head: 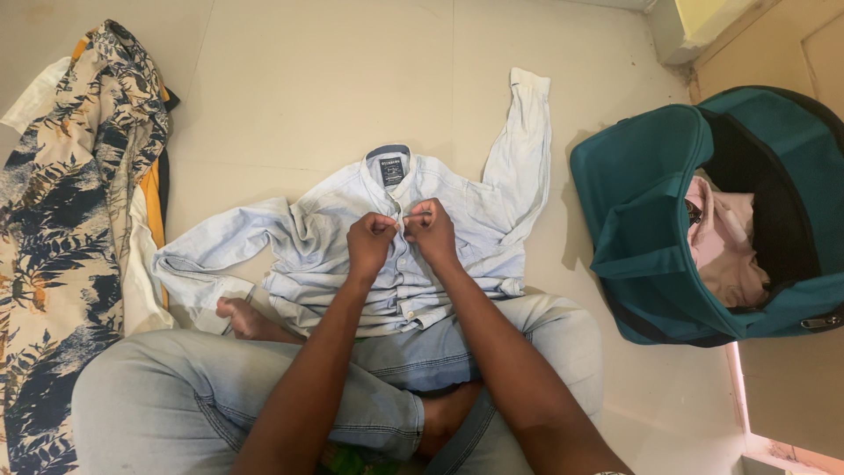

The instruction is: The person sits on the floor and folds a light blue long-sleeved shirt, placing it into a green bag. They then pick up a patterned shirt, button it up, and smooth it out on the floor.

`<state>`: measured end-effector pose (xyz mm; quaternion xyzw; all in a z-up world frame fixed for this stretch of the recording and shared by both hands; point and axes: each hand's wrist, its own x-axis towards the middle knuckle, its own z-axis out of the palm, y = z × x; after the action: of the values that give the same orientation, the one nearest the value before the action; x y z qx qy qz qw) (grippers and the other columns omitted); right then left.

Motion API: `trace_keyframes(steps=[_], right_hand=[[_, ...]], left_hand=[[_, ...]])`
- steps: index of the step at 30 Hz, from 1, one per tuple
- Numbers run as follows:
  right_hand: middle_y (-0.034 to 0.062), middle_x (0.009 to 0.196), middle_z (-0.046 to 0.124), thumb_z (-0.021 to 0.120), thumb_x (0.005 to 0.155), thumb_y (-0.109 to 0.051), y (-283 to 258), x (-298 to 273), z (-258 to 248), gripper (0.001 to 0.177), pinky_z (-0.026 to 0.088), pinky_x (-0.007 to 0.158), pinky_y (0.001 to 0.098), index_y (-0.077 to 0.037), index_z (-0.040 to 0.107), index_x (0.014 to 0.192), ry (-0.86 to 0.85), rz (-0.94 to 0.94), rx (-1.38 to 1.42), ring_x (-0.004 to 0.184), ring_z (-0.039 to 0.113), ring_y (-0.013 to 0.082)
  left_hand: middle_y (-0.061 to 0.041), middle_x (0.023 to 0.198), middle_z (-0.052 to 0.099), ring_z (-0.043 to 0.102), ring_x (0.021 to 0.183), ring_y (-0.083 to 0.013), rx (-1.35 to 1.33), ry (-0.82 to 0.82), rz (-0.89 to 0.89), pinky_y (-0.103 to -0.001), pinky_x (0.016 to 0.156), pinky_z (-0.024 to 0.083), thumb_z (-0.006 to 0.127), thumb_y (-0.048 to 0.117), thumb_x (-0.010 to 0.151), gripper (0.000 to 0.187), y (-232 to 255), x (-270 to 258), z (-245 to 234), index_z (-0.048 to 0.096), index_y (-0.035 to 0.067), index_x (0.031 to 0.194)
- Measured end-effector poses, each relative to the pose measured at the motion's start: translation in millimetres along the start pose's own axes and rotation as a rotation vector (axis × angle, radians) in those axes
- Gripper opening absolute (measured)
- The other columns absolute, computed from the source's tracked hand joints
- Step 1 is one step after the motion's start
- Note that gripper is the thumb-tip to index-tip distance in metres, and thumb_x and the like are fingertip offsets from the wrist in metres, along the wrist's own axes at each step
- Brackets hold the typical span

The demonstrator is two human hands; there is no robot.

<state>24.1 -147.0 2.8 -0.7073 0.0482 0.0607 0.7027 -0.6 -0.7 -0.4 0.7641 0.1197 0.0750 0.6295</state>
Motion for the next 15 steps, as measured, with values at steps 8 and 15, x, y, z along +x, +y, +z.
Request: trace_keyframes(steps=[8,15], right_hand=[[0.0090,0.092,0.075,0.074,0.083,0.003,-1.7,-4.1,4.0,0.029,0.059,0.070,0.0270,-0.005,0.057,0.105,-0.008,-0.167,-0.233,0.083,0.074,0.0142],[0.0093,0.085,0.076,0.077,0.082,0.000,-13.1,-9.7,6.5,0.030,0.058,0.071,0.0297,-0.005,0.057,0.103,0.013,-0.176,-0.335,0.078,0.075,0.0159]], left_hand=[[-0.005,0.080,0.076,0.066,0.065,-0.0082,-0.157,-0.043,-0.134,-0.023,0.061,0.053,0.075,0.006,0.084,0.012,-3.6,2.7,-1.7,0.076,0.000,0.094],[-0.007,0.073,0.074,0.064,0.060,-0.0089,-0.010,-0.031,-0.137,-0.025,0.056,0.048,0.079,0.014,0.086,0.018,15.9,-3.4,-4.0,0.076,-0.001,0.094]])
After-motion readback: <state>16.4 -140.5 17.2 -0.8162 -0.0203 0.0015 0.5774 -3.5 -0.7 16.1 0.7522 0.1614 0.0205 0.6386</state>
